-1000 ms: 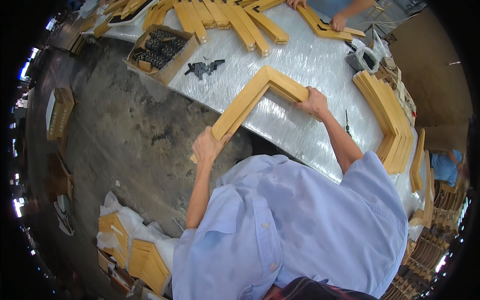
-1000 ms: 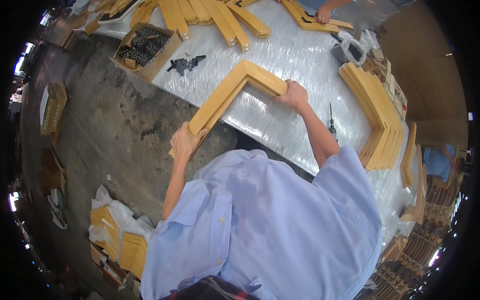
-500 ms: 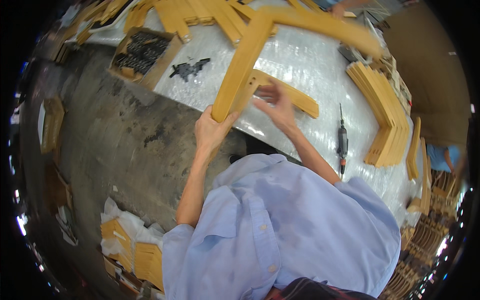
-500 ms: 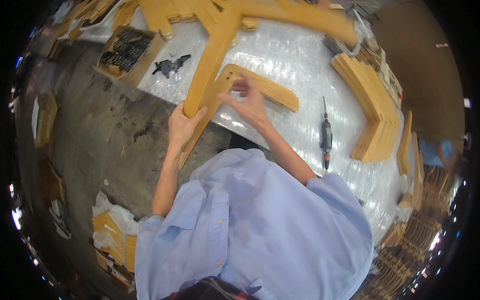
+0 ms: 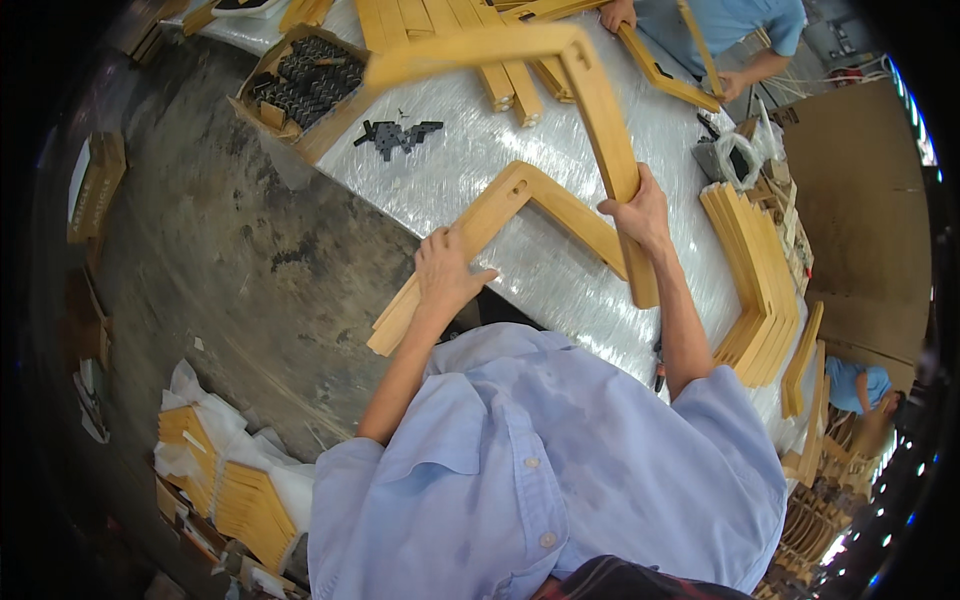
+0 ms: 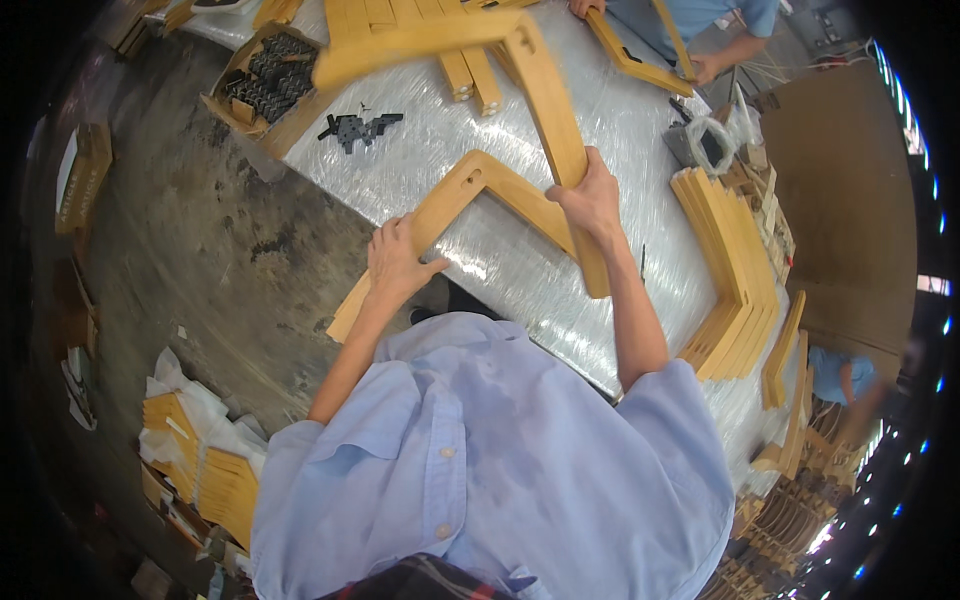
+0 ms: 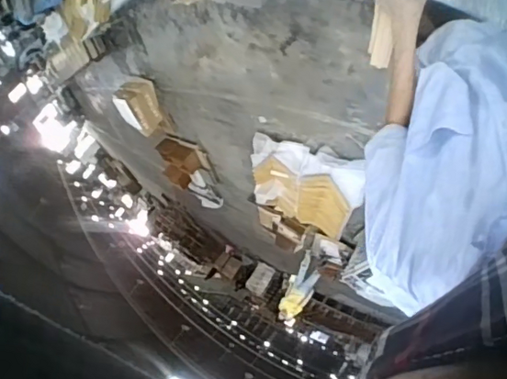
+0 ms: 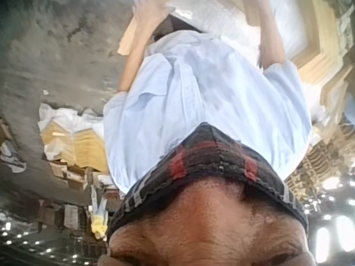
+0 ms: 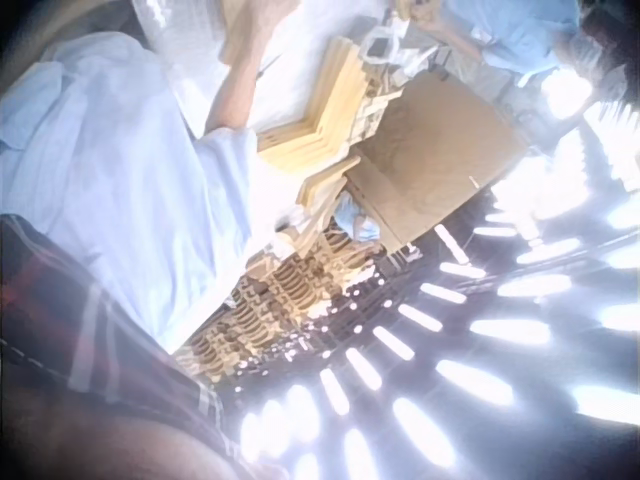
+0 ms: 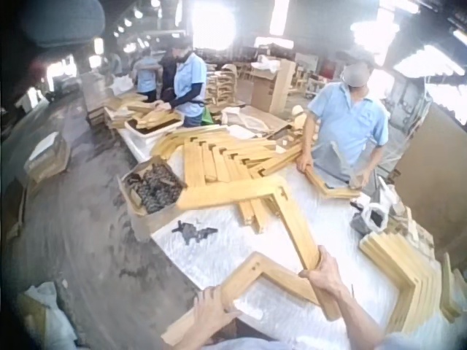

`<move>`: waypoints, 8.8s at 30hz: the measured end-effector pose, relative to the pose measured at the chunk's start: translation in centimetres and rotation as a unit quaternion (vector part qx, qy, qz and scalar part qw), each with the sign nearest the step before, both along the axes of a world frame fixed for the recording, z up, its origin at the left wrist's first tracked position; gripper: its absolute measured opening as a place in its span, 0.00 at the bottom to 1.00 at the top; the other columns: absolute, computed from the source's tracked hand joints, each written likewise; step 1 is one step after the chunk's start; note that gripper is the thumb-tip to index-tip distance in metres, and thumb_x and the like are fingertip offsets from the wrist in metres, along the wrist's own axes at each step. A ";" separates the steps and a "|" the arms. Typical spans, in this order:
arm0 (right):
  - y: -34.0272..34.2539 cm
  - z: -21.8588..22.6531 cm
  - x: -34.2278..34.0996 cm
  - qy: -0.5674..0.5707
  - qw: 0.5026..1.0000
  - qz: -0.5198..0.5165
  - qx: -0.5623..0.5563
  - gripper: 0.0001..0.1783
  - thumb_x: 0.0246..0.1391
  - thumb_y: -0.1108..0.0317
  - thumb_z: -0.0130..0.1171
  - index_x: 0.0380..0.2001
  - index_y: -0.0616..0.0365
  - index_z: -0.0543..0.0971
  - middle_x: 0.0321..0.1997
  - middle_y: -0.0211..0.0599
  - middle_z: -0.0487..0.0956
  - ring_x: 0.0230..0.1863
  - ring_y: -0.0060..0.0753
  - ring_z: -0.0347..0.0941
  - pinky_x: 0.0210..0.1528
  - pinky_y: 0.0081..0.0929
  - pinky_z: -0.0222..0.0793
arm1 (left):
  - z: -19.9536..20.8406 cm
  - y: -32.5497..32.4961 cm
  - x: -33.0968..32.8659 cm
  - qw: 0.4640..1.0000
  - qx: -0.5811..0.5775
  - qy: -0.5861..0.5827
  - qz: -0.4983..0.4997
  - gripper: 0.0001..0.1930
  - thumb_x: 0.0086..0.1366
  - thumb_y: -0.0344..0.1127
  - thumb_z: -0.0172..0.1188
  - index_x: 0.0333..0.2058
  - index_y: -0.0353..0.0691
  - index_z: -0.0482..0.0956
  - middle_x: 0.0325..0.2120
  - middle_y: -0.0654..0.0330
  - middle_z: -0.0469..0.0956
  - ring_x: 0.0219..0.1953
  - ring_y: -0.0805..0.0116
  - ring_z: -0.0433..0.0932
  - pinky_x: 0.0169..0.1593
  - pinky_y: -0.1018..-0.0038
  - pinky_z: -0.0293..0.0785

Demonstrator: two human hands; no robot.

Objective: The person assembles wooden chair frames by attaching metal corner brackets to L-shaped wooden pieces using a cordless drill. They repeatedly pick up wooden pieces, align brackets, drive screws, and stack completed frames on the workbench.

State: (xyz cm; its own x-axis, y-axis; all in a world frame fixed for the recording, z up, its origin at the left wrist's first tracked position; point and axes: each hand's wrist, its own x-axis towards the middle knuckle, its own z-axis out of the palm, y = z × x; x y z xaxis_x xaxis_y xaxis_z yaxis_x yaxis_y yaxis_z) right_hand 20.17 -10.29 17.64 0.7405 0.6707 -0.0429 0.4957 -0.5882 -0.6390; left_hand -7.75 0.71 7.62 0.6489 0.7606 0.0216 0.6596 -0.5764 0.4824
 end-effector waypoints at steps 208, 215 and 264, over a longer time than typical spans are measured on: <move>-3.0 -15.0 2.7 -0.201 0.956 0.192 -0.092 0.40 0.56 0.42 0.59 0.62 0.59 0.68 0.55 0.55 0.73 0.55 0.56 0.71 0.55 0.44 0.70 | -7.9 -10.2 -13.1 0.980 -0.151 0.049 0.124 0.36 0.48 0.44 0.76 0.50 0.36 0.66 0.47 0.48 0.68 0.52 0.45 0.68 0.51 0.54 0.71; 5.5 -17.7 7.2 -0.217 0.956 0.162 -0.114 0.44 0.55 0.38 0.58 0.64 0.61 0.65 0.59 0.54 0.71 0.60 0.57 0.66 0.61 0.50 0.62 | -8.9 -9.8 -12.8 0.979 -0.158 0.077 0.105 0.35 0.49 0.47 0.73 0.50 0.39 0.66 0.46 0.48 0.70 0.50 0.43 0.70 0.48 0.49 0.72; -4.3 -20.7 -9.6 -0.201 0.968 0.114 -0.099 0.55 0.50 0.36 0.61 0.72 0.55 0.52 0.73 0.56 0.50 0.74 0.61 0.43 0.69 0.71 0.38 | -8.3 0.8 -10.9 0.993 -0.025 0.115 -0.002 0.31 0.43 0.56 0.77 0.35 0.40 0.71 0.37 0.51 0.73 0.42 0.46 0.75 0.40 0.53 0.74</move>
